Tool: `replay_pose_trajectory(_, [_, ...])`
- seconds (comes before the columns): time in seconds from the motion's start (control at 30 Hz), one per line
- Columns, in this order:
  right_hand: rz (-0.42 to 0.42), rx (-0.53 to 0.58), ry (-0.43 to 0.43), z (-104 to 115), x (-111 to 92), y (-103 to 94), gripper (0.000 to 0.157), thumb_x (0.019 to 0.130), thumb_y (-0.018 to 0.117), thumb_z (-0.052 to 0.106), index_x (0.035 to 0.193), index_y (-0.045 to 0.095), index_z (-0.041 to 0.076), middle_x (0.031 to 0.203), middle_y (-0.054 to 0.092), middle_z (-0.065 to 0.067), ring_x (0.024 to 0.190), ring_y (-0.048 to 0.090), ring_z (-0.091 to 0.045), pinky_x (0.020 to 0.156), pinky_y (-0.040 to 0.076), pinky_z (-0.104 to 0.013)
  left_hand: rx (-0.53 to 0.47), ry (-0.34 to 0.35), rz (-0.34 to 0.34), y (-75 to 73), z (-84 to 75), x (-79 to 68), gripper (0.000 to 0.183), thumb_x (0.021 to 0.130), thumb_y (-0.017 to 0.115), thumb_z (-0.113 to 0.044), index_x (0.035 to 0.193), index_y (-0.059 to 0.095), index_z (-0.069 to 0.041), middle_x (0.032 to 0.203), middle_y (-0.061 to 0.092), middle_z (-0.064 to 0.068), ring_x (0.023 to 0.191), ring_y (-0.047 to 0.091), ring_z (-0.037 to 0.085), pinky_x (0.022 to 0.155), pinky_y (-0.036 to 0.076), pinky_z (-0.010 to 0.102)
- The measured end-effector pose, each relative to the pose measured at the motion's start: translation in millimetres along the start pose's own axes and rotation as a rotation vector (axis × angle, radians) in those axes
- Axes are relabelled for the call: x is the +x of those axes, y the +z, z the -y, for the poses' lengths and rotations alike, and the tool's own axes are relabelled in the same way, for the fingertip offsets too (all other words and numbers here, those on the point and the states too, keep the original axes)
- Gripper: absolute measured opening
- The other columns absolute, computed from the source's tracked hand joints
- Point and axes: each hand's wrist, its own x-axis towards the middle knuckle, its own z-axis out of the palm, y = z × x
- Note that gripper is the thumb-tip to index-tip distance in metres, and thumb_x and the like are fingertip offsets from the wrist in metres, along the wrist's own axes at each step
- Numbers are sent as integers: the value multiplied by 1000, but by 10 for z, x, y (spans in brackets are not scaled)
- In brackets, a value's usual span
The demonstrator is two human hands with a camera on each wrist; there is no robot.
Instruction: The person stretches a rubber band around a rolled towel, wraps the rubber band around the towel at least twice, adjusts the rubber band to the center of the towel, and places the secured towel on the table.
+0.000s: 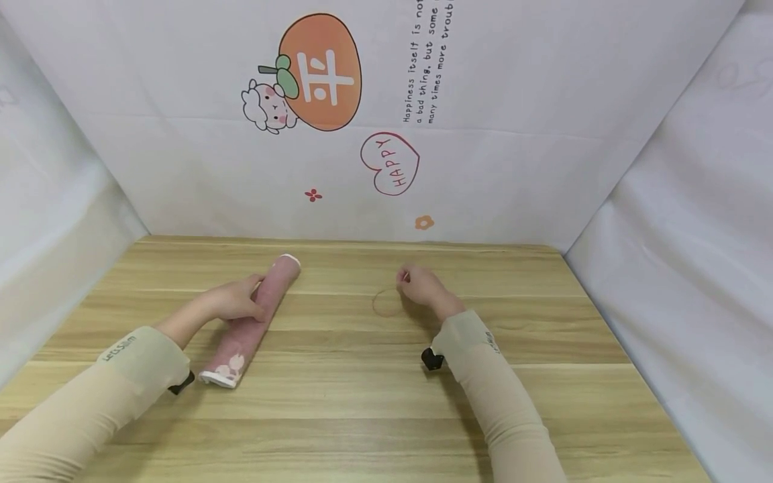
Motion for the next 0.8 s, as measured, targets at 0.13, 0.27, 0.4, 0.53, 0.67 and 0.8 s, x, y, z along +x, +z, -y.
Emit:
replay_pose_trajectory(0.13, [-8, 8, -25, -14, 9, 4, 13, 101, 63, 8, 107, 66, -3, 99, 67, -13, 89, 60, -23, 77, 51, -35, 21, 4, -14, -6, -2, -14, 97, 78, 70, -11, 155, 16, 14, 129, 53, 37, 88, 63, 32, 55, 51, 33])
replay_pose_trajectory(0.27, [-2, -4, -38, -5, -5, 16, 21, 100, 64, 7, 114, 71, -6, 104, 71, -15, 87, 62, -21, 78, 53, -34, 34, 27, -25, 8, 0, -12, 95, 76, 71, -7, 153, 21, 15, 129, 53, 38, 91, 62, 33, 59, 52, 33])
replay_pose_trajectory(0.4, [-1, -9, -37, 21, -27, 26, 20, 100, 64, 8, 112, 74, -5, 102, 73, -13, 82, 63, -17, 75, 53, -32, 55, 39, -30, 16, 5, 4, 94, 75, 71, -5, 153, 22, 16, 133, 51, 39, 96, 62, 34, 70, 55, 38])
replay_pose_trajectory(0.53, [-22, -1, -41, 56, -38, 18, 19, 101, 61, 7, 111, 74, -4, 99, 72, -11, 79, 61, -17, 74, 53, -33, 108, 52, -52, -11, -10, 20, 93, 75, 72, -4, 151, 25, 18, 138, 48, 40, 117, 57, 44, 96, 51, 50])
replay_pose_trajectory(0.67, [-39, 9, -36, 73, -37, 7, 19, 101, 60, 8, 111, 73, -3, 99, 71, -11, 78, 60, -17, 73, 52, -33, 148, 59, -69, -45, -42, 38, 89, 75, 73, -6, 149, 29, 20, 140, 48, 39, 128, 51, 50, 107, 42, 57])
replay_pose_trajectory(0.8, [-37, 20, -32, 78, -33, 7, 19, 102, 61, 10, 110, 73, -1, 97, 70, -10, 77, 57, -17, 70, 50, -32, 165, 68, -79, -60, -64, 43, 84, 77, 72, -6, 147, 33, 19, 139, 51, 37, 126, 53, 47, 107, 42, 56])
